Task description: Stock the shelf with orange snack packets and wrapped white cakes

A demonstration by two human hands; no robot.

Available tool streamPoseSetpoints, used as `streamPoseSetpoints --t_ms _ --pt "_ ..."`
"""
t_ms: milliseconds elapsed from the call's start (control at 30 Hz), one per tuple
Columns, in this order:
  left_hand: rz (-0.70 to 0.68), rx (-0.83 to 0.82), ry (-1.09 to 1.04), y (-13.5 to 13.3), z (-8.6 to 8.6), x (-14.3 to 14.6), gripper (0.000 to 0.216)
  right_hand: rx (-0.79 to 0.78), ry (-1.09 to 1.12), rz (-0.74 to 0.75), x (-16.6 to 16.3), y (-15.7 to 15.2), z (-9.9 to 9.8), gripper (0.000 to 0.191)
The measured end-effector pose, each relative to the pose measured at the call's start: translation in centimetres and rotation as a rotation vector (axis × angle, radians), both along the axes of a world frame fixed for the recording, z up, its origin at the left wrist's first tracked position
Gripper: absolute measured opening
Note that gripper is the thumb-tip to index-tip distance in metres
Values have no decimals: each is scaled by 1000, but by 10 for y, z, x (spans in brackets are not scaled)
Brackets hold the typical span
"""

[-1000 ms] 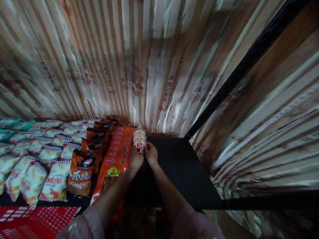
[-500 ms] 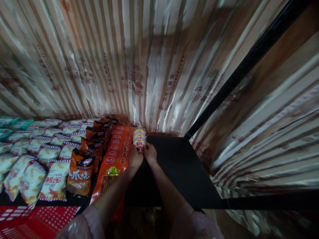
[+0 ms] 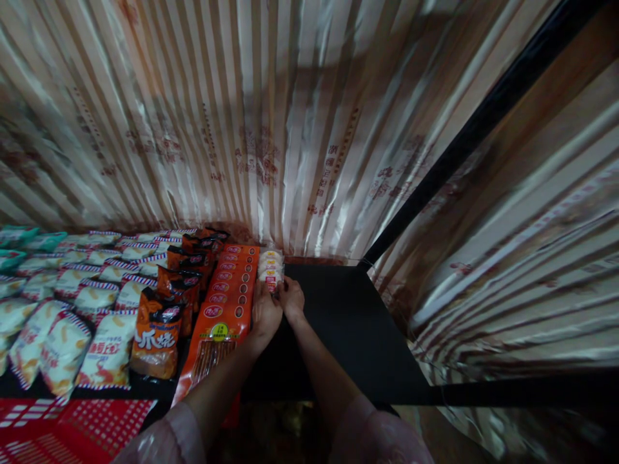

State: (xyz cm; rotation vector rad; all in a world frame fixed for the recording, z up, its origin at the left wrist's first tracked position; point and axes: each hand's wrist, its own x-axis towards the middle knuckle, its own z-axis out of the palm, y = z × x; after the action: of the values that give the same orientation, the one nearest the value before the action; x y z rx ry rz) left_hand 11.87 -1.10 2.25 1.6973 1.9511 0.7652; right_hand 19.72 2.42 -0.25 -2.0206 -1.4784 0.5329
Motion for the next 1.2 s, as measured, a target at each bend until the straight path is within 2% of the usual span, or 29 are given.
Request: streamPoseSetpoints --t_ms 300,500,767,1200 --pt "-18 84 -11 -2 -2 -1 43 188 96 -85 -1 -4 -11 33" --pt "-26 117 -54 -12 0 0 36 217 130 -127 -2 -20 -6 35" --pt "-50 -24 -107 -46 13 3 28 204 125 -125 -4 -53 -8 31" --pt "-136 -96 -224 -101 5 3 24 171 142 -69 -2 -111 -16 28"
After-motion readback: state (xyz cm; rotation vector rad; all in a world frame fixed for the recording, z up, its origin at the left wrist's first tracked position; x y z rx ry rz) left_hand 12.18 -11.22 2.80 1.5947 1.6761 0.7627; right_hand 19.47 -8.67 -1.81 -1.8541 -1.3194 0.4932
